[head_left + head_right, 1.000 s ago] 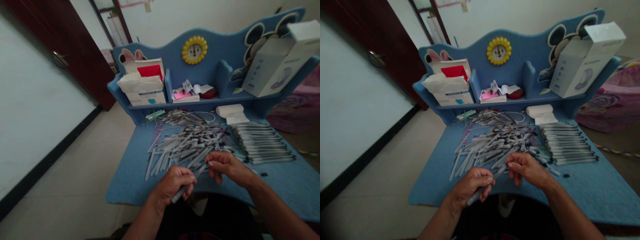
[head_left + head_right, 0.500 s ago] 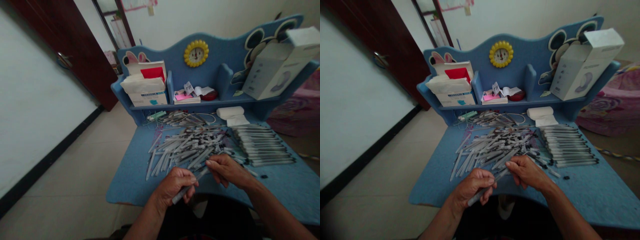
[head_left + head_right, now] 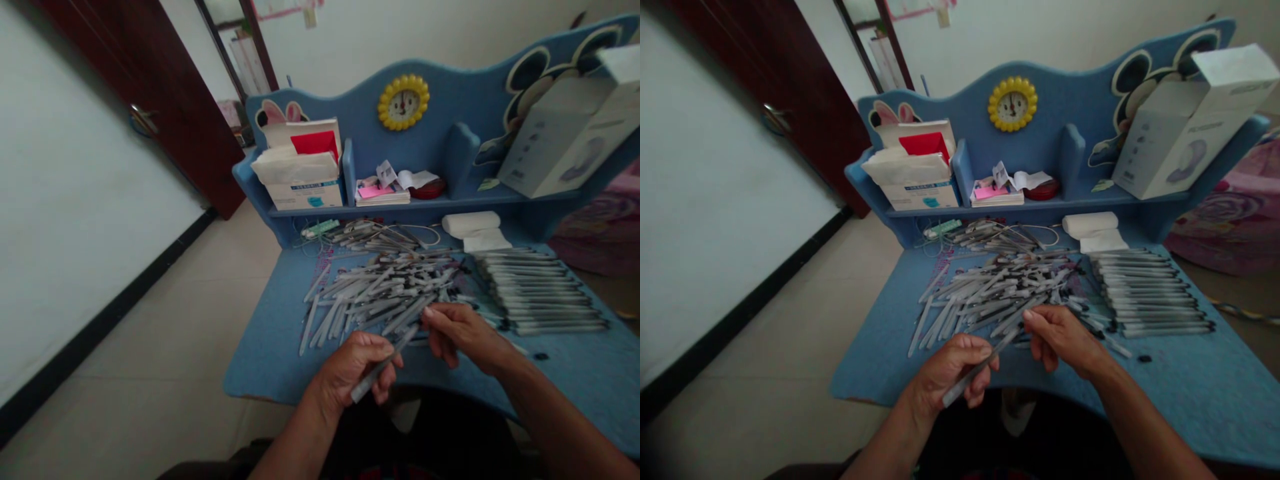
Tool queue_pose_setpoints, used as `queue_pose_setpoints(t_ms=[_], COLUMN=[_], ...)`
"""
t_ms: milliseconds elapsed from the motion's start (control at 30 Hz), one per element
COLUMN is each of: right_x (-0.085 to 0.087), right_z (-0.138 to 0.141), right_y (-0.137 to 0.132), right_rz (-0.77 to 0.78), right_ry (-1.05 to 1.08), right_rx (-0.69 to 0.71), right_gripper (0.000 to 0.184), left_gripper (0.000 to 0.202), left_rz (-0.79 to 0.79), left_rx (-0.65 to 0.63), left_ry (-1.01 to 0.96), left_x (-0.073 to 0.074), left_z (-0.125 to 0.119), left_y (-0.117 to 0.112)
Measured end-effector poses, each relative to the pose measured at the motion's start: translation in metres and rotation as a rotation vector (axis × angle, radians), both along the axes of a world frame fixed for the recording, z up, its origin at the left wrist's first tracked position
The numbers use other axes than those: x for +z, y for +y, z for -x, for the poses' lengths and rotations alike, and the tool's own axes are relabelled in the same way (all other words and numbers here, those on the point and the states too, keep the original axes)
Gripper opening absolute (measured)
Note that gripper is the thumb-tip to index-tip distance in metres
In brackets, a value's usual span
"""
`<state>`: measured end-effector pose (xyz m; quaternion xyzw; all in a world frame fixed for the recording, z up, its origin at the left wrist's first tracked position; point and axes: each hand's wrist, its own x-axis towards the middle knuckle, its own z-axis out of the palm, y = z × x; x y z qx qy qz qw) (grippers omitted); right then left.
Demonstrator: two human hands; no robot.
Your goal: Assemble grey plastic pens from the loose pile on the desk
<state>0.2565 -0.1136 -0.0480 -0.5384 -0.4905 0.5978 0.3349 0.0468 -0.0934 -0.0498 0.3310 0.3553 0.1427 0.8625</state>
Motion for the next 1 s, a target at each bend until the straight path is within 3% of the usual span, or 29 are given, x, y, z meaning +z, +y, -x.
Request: queue_pose_setpoints(t_ms=[133, 367, 567, 833, 1000], right_x=[-0.001, -0.004, -0.003, -0.005, -0.004], right_z=[0.002, 0.001, 0.004, -0.006, -0.004], right_y=[0.001, 0.001, 0.0, -0.002, -0.004], right_rz=[-0.001, 0.067, 0.034, 0.065, 0.087], right_ry=[-0.027, 0.145, 0.044, 0.323, 0.363], right_rx=[-0.015, 0.02, 0.023, 0.065, 0.05], right_gripper=[0.042, 0.033, 0.04, 0.024, 0.023], left_gripper=[0.022, 0.02, 0.022, 0.026, 0.025], left_rz=[0.045, 0.085, 0.073, 0.065, 0.036], left_rx=[-0.001, -0.007, -0.021, -0.041, -0.05], left_ry=[-0.05, -0.094, -0.113, -0.089, -0.097], left_x=[-0.002, -0.007, -0.007, -0.009, -0.007], left_z=[-0.003, -0.004, -0.002, 0.005, 0.004], left_y=[0.0, 0.0, -0.001, -0.005, -0.006])
